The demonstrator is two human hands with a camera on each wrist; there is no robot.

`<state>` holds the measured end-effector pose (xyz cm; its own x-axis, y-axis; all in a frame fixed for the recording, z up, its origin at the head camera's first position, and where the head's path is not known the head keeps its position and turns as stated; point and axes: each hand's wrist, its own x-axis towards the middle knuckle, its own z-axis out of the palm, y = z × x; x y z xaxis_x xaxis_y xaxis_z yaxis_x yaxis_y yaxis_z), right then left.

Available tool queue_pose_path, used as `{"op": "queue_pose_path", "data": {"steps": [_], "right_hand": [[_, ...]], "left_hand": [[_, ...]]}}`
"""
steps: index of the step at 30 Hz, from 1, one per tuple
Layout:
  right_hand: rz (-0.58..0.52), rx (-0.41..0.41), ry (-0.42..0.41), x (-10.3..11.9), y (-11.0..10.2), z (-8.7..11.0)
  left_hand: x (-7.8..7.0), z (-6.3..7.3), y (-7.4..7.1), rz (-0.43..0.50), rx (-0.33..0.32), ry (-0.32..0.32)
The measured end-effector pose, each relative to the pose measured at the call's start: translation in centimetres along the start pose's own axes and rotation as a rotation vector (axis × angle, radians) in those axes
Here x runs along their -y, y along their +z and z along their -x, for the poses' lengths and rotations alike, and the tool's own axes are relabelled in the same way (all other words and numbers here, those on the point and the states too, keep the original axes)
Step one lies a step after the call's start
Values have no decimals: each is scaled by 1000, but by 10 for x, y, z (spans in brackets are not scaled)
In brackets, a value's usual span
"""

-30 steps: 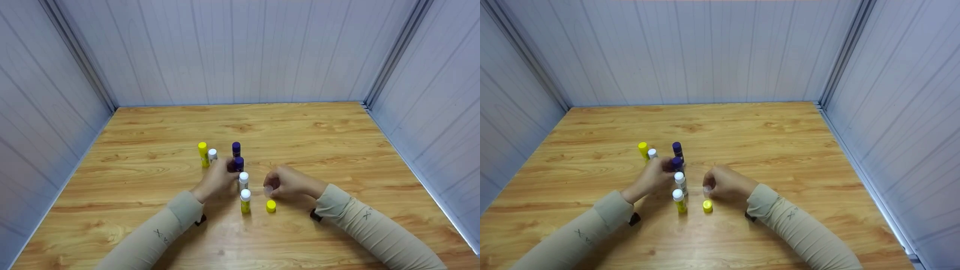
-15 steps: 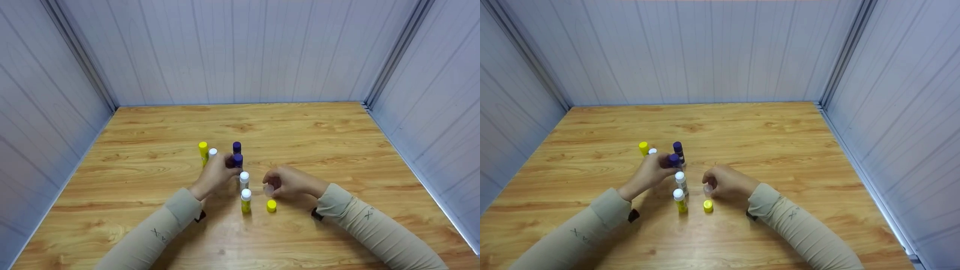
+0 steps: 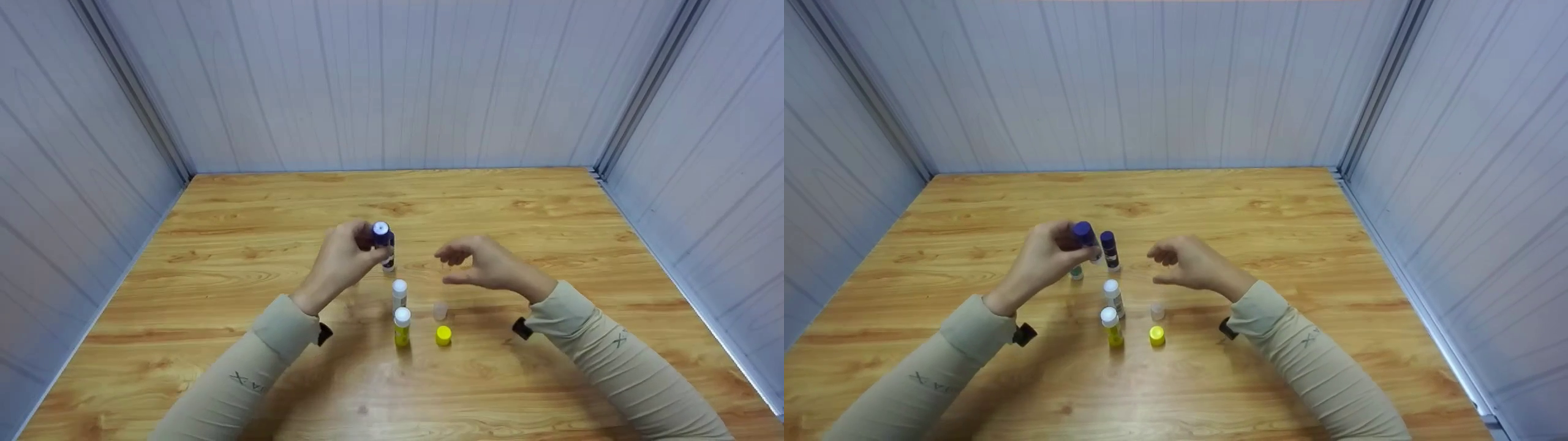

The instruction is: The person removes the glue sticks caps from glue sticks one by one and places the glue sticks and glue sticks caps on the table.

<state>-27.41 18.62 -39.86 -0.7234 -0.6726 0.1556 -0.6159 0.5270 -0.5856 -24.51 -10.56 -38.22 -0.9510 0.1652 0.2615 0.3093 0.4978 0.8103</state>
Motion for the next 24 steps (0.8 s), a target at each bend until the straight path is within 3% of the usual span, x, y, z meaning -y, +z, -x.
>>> {"op": "queue_pose_path", "data": {"steps": [8,13,18,24], "right_hand": [[-77,-243,-52,10,-7,-4],[-195,-372,-53,14,-3,-8],[-362,-441,-61,20,-1,-14],[-540,-469,-27,23,2,-22]], "left_hand": [[-10,-3,-4,41,-22,52],[-10,-7,0,49,-3,55],[-12,-10,7,44,16,88],[-16,-15,14,8,30,149]]}}
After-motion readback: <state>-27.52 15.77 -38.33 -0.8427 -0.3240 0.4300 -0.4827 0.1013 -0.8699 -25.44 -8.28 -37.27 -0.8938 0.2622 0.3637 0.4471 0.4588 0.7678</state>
